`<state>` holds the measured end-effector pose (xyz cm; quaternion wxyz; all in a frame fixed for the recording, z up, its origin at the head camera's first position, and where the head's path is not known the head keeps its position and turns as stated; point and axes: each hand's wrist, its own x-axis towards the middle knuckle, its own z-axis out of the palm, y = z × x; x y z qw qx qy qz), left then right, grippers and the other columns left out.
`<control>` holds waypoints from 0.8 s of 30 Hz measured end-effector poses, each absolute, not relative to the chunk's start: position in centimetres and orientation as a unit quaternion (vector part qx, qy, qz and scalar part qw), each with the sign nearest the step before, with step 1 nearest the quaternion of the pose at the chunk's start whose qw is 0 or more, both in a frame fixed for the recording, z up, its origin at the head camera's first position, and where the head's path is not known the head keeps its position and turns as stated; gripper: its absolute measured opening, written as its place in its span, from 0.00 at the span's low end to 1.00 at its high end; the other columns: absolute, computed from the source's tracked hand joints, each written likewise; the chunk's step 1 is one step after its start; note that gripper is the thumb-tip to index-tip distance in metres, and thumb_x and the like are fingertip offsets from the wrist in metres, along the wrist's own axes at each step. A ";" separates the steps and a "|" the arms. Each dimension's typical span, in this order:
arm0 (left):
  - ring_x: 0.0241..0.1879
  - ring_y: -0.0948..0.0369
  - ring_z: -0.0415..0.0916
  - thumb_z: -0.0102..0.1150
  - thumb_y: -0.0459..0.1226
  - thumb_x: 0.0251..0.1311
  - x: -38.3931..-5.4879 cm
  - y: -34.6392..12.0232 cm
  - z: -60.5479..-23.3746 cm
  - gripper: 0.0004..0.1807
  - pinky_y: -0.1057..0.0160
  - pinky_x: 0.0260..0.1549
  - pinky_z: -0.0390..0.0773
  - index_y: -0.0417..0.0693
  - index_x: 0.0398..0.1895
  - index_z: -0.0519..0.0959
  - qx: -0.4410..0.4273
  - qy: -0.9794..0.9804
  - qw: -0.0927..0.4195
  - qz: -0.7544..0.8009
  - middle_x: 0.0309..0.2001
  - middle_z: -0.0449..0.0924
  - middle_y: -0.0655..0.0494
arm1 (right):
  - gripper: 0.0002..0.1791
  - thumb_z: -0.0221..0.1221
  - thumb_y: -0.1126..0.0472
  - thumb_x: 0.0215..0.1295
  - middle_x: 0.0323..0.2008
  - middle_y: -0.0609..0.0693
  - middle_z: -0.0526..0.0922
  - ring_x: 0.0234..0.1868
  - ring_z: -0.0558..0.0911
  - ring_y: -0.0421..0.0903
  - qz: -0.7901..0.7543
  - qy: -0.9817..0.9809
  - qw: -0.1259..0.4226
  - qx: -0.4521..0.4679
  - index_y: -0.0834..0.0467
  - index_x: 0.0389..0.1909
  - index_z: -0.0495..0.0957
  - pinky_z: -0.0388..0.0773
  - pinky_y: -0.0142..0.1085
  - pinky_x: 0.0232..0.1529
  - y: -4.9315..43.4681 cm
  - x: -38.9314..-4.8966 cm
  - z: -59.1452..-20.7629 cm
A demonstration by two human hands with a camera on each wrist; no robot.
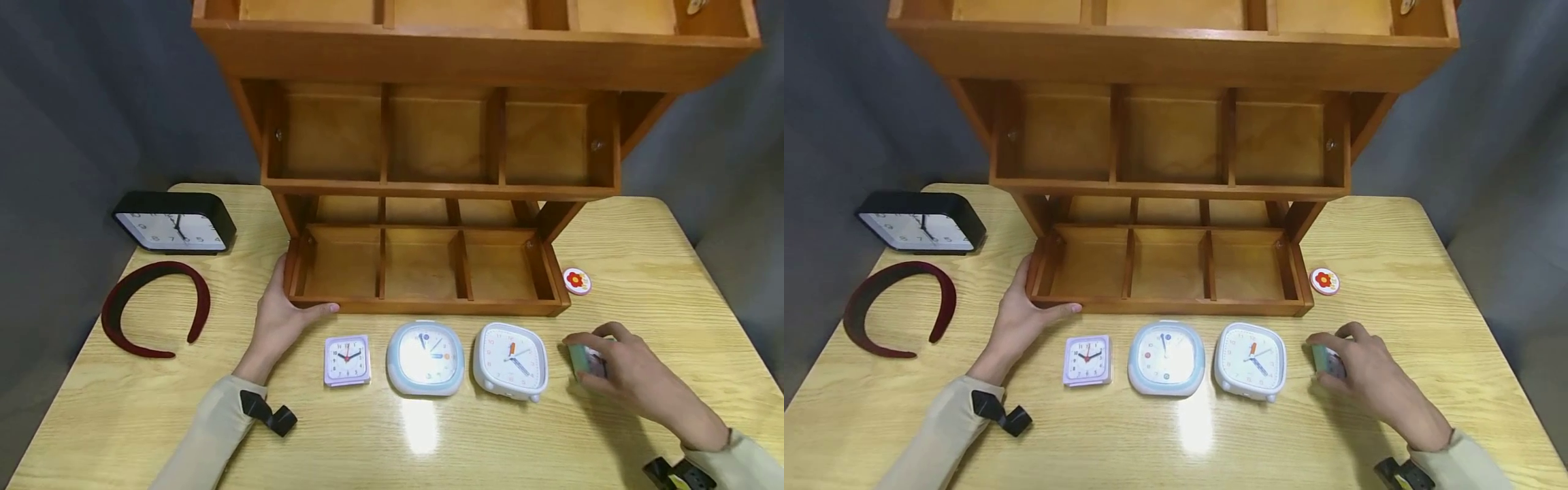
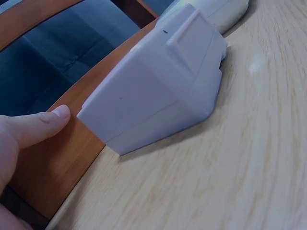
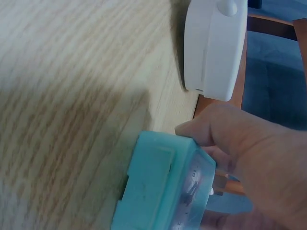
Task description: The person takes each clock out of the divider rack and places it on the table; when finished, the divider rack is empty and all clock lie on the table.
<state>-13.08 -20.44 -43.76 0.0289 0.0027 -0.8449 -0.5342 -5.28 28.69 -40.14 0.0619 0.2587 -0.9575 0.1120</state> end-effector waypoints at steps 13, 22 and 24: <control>0.69 0.51 0.61 0.82 0.43 0.35 -13.1 -20.3 -44.1 0.64 0.48 0.70 0.59 0.61 0.76 0.49 -0.016 -0.834 0.039 -0.550 0.71 0.62 0.53 | 0.28 0.74 0.60 0.44 0.38 0.61 0.79 0.36 0.78 0.51 0.108 -0.968 0.018 0.225 0.54 0.50 0.79 0.75 0.40 0.27 28.8 -5.0 -39.8; 0.76 0.47 0.40 0.76 0.50 0.45 -12.7 -21.7 -42.0 0.68 0.39 0.72 0.49 0.50 0.78 0.33 -0.022 -0.876 -0.013 -0.481 0.78 0.35 0.48 | 0.31 0.74 0.56 0.46 0.49 0.68 0.76 0.38 0.80 0.62 0.107 -0.970 0.089 0.202 0.58 0.53 0.78 0.77 0.50 0.28 27.2 -4.1 -35.1; 0.77 0.46 0.34 0.71 0.52 0.50 -11.7 -22.0 -40.7 0.65 0.35 0.71 0.47 0.54 0.77 0.31 -0.036 -0.891 -0.012 -0.452 0.78 0.29 0.49 | 0.31 0.72 0.51 0.49 0.52 0.67 0.75 0.41 0.79 0.62 0.112 -0.959 0.140 0.219 0.57 0.55 0.77 0.75 0.46 0.29 26.2 -4.1 -33.6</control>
